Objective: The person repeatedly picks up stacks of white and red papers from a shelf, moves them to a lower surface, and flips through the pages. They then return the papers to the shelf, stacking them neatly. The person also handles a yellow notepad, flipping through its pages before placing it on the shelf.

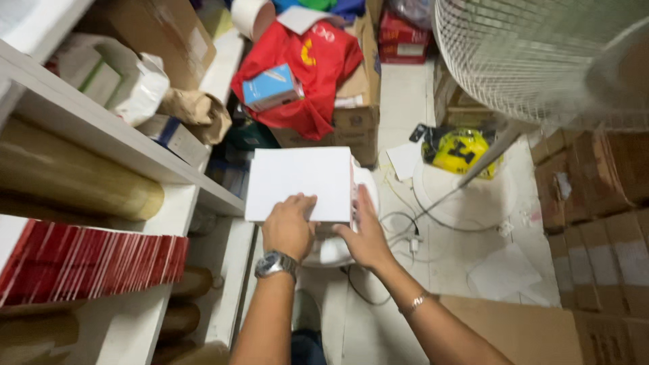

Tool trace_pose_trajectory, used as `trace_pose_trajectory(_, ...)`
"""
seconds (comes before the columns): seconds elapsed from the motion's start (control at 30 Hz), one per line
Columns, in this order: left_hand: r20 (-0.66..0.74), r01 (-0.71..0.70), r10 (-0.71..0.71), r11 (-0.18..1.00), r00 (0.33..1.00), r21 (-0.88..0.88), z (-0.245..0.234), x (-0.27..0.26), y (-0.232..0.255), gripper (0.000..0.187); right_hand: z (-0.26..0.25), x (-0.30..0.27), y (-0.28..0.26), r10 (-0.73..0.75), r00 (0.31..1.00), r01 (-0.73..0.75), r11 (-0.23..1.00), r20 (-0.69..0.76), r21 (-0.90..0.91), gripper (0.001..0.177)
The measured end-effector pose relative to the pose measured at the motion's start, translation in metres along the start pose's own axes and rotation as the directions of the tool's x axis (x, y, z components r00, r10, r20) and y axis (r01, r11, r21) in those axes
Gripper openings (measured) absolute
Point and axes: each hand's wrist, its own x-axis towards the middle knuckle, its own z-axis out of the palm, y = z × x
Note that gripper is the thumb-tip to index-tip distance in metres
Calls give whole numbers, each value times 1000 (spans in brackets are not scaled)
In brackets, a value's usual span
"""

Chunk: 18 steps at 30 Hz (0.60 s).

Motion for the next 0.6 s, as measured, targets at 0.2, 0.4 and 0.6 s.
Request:
trace_pose_trajectory(0.2,34,-14,14,1000,999,-7,-11,0,3,64,1,-6,-35,134,988,-123,983,81,-137,115)
trace_pose_trajectory(0.4,90,-9,10,1000,996,-14,-39,-15,19,81,0,-12,-71,27,983,-9,995,180,-101,115)
trace_pose_trajectory(0.6,44,59,-51,979,998,-194,-22,-7,4,48,26,9,-39,-184,959,134,965,217,227,92)
